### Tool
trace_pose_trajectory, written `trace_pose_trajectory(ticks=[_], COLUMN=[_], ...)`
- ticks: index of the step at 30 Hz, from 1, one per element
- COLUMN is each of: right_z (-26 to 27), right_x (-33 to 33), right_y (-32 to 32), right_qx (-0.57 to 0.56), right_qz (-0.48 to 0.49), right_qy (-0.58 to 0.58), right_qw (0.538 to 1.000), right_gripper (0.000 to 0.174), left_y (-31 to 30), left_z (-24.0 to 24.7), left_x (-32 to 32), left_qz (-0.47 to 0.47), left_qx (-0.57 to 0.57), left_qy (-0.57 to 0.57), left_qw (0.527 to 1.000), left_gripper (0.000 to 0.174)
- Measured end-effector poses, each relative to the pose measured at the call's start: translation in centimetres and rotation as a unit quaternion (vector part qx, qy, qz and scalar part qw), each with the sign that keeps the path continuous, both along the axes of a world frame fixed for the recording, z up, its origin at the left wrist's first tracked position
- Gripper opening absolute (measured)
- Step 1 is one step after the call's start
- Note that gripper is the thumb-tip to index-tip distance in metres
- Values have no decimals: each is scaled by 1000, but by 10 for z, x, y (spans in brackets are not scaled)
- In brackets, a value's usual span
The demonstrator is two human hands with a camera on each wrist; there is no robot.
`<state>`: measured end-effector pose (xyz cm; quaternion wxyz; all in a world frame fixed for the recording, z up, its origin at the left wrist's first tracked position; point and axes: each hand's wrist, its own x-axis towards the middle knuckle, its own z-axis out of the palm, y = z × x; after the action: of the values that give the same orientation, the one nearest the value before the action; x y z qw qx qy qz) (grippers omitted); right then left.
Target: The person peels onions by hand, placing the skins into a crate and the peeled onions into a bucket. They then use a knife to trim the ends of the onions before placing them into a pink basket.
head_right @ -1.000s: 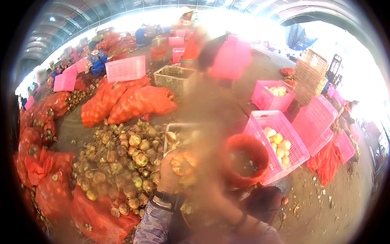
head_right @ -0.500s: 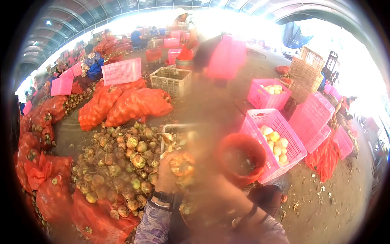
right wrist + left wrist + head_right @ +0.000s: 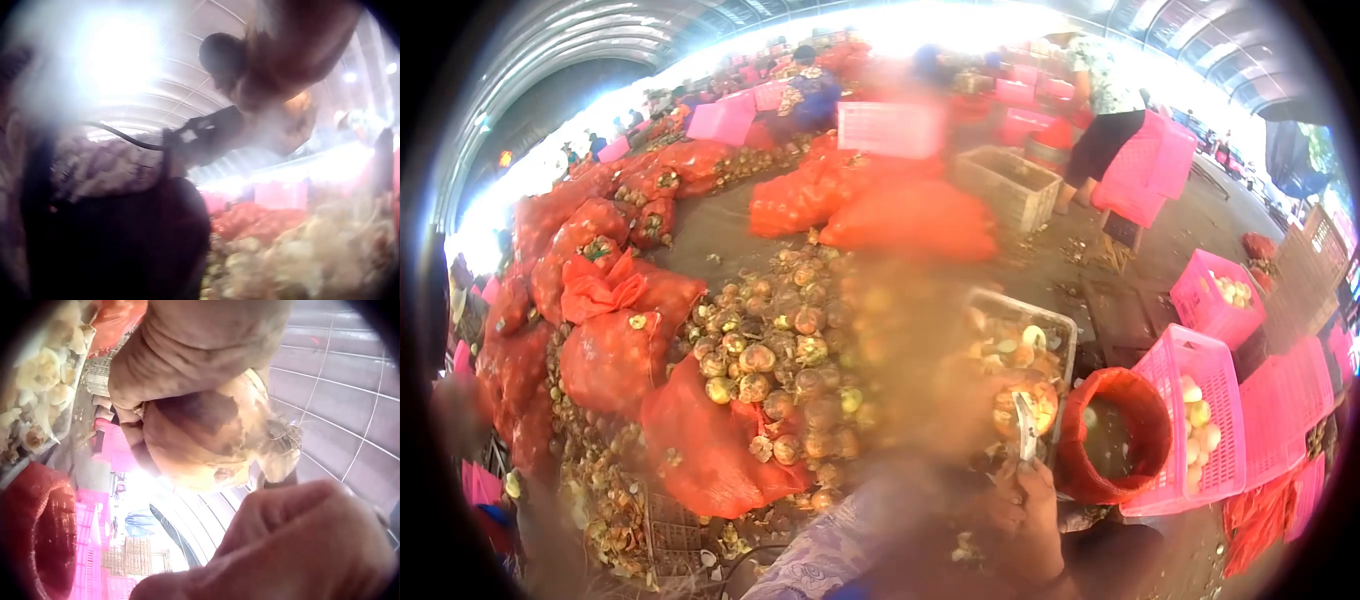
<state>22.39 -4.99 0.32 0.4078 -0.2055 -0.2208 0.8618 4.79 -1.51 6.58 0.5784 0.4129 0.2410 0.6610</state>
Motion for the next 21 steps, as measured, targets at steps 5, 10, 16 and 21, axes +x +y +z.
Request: trace_pose_trajectory(ticks=[5,10,16,21], right_z=[12,10,-4,2], right_x=[0,-8,-27,-36], right_y=[17,56,70,62], right_qx=[302,571,480,530], right_qz=[-101,-326,-309,-326], right_qy=[-369,-591,-460,-489], right_qw=[873,468,680,611], right_gripper=[14,55,40,39], left_y=[44,67,58,64], left_z=[-50,-87,-83,-97], left_x=[18,14,12,9], left_qz=[-85,15,127,186], left_qx=[-159,-49,-111,-77], left_qy=[-189,-1,59,123], left_qw=[965,999,984,972], left_gripper=[28,25,28,39])
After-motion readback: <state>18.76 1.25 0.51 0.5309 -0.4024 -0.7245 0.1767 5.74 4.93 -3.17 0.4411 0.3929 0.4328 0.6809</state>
